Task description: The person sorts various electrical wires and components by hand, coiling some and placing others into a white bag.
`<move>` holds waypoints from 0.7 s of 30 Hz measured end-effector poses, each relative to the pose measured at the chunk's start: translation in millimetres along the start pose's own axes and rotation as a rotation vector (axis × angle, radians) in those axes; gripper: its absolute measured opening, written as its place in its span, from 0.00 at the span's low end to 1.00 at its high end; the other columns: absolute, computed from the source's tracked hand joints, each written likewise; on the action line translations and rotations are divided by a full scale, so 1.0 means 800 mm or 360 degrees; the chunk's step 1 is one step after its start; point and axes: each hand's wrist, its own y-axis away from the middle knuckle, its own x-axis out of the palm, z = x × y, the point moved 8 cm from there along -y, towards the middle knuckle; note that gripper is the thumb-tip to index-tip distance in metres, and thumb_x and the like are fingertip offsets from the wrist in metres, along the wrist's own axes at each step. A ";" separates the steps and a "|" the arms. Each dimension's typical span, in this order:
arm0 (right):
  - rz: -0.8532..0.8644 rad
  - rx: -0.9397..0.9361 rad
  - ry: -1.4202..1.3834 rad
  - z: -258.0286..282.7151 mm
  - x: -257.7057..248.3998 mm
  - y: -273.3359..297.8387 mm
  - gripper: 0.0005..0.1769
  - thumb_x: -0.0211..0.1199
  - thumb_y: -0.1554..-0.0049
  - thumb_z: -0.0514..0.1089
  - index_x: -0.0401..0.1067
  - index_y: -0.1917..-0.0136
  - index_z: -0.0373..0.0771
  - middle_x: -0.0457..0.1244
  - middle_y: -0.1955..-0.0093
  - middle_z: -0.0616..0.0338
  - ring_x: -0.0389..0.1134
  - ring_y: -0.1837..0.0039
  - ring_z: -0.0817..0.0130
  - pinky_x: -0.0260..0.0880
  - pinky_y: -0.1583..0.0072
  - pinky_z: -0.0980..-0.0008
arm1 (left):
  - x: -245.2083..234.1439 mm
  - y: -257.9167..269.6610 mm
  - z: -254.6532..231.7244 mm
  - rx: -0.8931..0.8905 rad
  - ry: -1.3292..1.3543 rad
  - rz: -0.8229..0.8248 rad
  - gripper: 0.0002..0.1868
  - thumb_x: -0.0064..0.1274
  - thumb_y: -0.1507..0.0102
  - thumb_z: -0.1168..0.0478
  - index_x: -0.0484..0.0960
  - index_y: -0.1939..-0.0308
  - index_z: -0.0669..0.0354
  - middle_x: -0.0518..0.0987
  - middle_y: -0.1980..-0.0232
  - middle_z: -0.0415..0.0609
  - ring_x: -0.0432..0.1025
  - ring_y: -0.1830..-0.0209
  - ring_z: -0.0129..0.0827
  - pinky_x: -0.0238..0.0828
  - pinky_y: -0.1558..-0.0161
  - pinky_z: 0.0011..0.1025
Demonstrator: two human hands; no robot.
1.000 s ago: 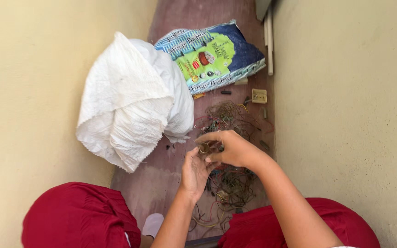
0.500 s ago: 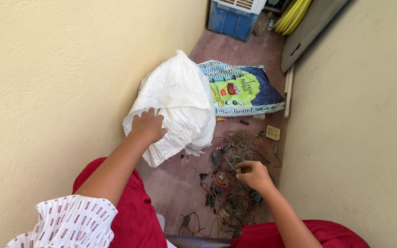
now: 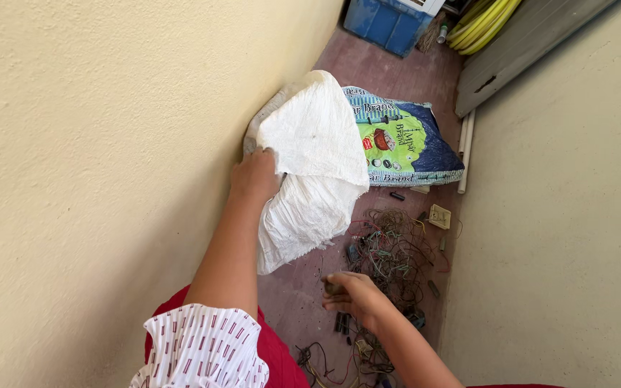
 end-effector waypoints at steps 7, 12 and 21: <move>0.0123 -0.0463 -0.0248 0.193 0.100 -0.070 0.19 0.57 0.37 0.48 0.73 0.45 0.27 0.66 0.56 0.49 0.71 0.54 0.59 0.77 0.47 0.62 | -0.140 0.046 -0.058 0.0363 0.0057 -0.0776 0.33 0.65 0.41 0.55 0.70 0.39 0.69 0.71 0.39 0.58 0.71 0.42 0.49 0.72 0.48 0.45; 0.0009 -0.0654 -0.0165 0.286 0.105 -0.102 0.23 0.59 0.40 0.45 0.64 0.34 0.34 0.65 0.49 0.50 0.71 0.46 0.56 0.77 0.43 0.59 | -0.171 0.062 -0.058 0.0366 0.0137 -0.0958 0.37 0.55 0.44 0.76 0.69 0.31 0.55 0.69 0.32 0.49 0.71 0.39 0.45 0.75 0.46 0.39; -0.0127 -0.1018 0.1071 0.229 0.015 -0.002 0.22 0.61 0.40 0.47 0.73 0.34 0.41 0.70 0.38 0.53 0.70 0.35 0.62 0.70 0.37 0.64 | -0.162 0.055 -0.045 0.0390 -0.0010 -0.0915 0.33 0.52 0.44 0.82 0.79 0.37 0.51 0.59 0.25 0.50 0.68 0.35 0.45 0.77 0.49 0.34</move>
